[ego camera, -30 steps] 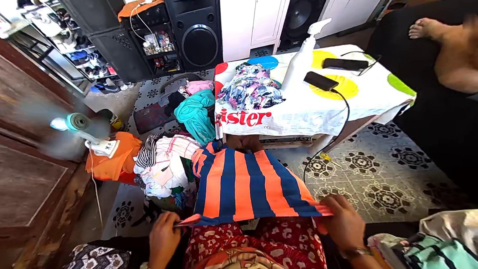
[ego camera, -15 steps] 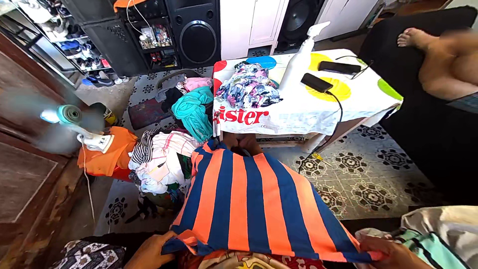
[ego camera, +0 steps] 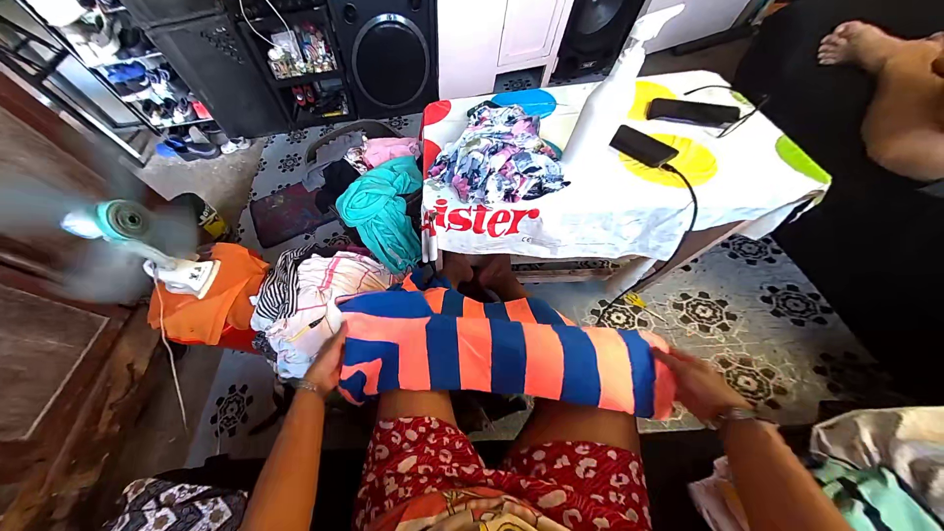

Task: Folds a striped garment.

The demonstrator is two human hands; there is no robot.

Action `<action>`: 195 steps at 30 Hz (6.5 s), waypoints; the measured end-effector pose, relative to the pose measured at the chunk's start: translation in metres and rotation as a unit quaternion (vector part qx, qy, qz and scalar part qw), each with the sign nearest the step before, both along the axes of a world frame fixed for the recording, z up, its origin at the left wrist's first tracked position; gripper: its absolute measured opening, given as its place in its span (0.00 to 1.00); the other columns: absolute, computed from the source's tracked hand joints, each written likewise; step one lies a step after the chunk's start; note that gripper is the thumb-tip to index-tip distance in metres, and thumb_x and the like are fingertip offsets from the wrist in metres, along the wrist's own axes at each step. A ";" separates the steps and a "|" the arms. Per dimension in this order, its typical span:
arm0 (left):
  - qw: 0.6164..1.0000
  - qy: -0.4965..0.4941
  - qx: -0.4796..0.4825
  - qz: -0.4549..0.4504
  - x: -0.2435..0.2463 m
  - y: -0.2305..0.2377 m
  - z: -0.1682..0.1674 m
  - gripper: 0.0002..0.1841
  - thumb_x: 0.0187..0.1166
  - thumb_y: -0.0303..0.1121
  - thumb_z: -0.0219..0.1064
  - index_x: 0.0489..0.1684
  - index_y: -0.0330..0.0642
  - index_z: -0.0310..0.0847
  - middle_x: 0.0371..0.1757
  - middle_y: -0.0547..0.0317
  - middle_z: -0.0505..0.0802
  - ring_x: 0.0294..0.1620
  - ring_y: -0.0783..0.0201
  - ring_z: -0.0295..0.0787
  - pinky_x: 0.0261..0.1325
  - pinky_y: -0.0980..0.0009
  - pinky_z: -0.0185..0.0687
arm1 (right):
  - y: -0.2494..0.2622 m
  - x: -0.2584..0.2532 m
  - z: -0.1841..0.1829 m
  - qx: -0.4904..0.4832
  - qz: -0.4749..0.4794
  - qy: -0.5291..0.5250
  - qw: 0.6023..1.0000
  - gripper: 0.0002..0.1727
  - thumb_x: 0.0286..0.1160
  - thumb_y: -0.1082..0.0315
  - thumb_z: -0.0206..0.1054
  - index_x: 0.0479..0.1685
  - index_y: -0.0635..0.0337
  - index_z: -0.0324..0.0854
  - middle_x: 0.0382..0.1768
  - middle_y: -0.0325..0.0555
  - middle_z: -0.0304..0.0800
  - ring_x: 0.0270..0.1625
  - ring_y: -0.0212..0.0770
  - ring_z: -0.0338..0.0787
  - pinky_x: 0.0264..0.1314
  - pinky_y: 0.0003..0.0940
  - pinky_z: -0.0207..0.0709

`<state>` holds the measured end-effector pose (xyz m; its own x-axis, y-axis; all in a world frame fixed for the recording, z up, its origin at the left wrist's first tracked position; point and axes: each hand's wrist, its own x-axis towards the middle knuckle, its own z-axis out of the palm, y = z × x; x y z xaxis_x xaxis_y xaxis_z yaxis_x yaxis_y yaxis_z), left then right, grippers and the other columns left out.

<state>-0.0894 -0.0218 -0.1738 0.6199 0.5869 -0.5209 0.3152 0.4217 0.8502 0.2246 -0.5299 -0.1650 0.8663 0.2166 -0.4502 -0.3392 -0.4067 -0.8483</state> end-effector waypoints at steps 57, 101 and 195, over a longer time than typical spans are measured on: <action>0.904 0.187 0.373 -0.100 -0.124 -0.062 0.014 0.20 0.83 0.30 0.66 0.69 0.28 0.78 0.65 0.32 0.87 0.66 0.41 0.85 0.70 0.46 0.80 | 0.004 -0.081 0.048 -0.338 0.223 -0.323 0.855 0.19 0.74 0.70 0.71 0.61 0.73 0.85 0.67 0.83 0.77 0.71 0.85 0.76 0.67 0.86 0.62; 0.991 -0.004 0.069 0.117 -0.052 -0.045 -0.018 0.16 0.91 0.32 0.54 0.69 0.33 0.75 0.48 0.50 0.90 0.42 0.64 0.89 0.47 0.64 0.88 | 0.192 -0.139 0.035 -0.112 0.464 -0.316 0.820 0.12 0.77 0.67 0.67 0.51 0.62 0.91 0.63 0.61 0.87 0.74 0.66 0.78 0.78 0.69 0.62; 0.962 0.103 0.088 -0.239 0.068 -0.010 -0.051 0.27 0.97 0.42 0.36 0.87 0.37 0.62 0.81 0.45 0.77 0.80 0.61 0.75 0.81 0.62 0.70 | 0.096 0.049 -0.035 -0.204 0.375 0.047 0.903 0.35 0.96 0.50 0.43 0.96 0.58 0.45 0.92 0.63 0.54 0.93 0.62 0.57 0.92 0.62 0.48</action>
<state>-0.0216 -0.0315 -0.2251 0.7347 0.3507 -0.5807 0.6070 0.0426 0.7936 0.2734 -0.4338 -0.1999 0.4976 0.5267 -0.6892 0.0988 -0.8238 -0.5582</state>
